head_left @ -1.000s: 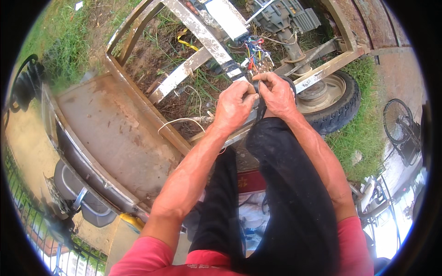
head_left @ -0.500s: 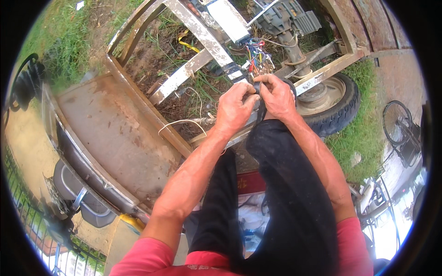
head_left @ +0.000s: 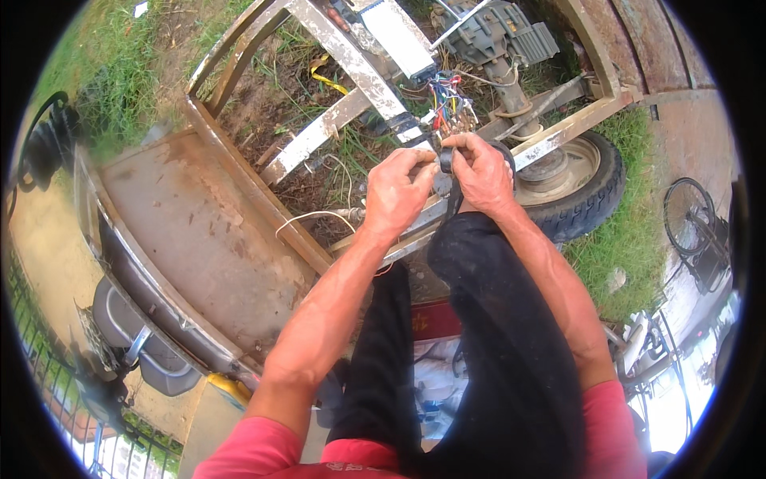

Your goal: The person works on a bundle of multicolored wires attached to a metal frame, repeatedly twisting and adjusting individual strands. The hands manipulate the wires by hand, occasionally repositioning the bundle within the frame.

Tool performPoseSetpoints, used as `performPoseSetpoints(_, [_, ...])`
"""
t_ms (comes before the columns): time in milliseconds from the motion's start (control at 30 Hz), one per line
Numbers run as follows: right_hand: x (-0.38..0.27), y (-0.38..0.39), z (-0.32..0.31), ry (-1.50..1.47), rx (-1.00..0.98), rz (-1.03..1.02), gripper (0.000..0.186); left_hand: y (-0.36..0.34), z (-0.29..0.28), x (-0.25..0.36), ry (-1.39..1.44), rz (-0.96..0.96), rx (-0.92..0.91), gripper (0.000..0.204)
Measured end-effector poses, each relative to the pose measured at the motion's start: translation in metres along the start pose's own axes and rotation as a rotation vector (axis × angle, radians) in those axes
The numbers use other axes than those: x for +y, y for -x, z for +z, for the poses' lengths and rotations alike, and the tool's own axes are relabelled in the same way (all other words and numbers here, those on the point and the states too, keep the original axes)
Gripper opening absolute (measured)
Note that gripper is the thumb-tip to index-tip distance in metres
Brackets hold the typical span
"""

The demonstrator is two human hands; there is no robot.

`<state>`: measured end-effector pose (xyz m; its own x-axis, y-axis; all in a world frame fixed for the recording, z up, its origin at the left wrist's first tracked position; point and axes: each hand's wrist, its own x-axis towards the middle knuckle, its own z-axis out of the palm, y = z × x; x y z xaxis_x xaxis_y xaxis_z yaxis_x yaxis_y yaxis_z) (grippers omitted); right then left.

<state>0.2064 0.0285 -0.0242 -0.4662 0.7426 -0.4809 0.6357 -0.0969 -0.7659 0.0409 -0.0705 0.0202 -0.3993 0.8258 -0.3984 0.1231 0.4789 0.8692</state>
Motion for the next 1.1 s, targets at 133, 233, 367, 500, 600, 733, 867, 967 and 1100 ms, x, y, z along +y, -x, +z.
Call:
performPoseSetpoints(133, [-0.015, 0.002, -0.001, 0.057, -0.003, 0.042, 0.020, -0.008, -0.001, -0.001, -0.191, 0.062, -0.044, 0.020])
performPoseSetpoints(233, [-0.017, 0.004, 0.000, 0.109, 0.041, -0.010, 0.020, -0.011, -0.001, 0.000, -0.266, 0.080, -0.054, 0.018])
performPoseSetpoints(367, [-0.024, 0.006, 0.000, 0.219, 0.090, -0.116, 0.020, -0.015, 0.001, -0.002, -0.388, 0.035, -0.072, 0.013])
performPoseSetpoints(500, [-0.022, 0.006, 0.001, 0.234, 0.086, -0.145, 0.020, -0.018, 0.006, 0.002, -0.463, -0.036, -0.078, 0.012])
performPoseSetpoints(600, [-0.019, 0.006, 0.003, 0.230, 0.096, -0.179, 0.020, -0.020, 0.008, 0.005, -0.477, -0.026, -0.073, 0.013])
performPoseSetpoints(733, [-0.024, 0.006, 0.004, 0.264, 0.095, -0.102, 0.021, -0.016, 0.007, -0.003, -0.431, 0.003, -0.038, 0.014])
performPoseSetpoints(867, [-0.024, 0.007, 0.005, 0.263, 0.114, -0.028, 0.022, -0.006, 0.005, -0.010, -0.158, -0.155, 0.010, 0.016])
performPoseSetpoints(967, [-0.027, 0.009, 0.005, 0.262, 0.119, -0.040, 0.022, -0.004, 0.000, -0.010, 0.152, -0.402, -0.076, 0.033])
performPoseSetpoints(1100, [-0.028, 0.009, 0.007, 0.203, 0.116, -0.089, 0.020, -0.001, 0.001, -0.009, 0.181, -0.428, -0.205, 0.039])
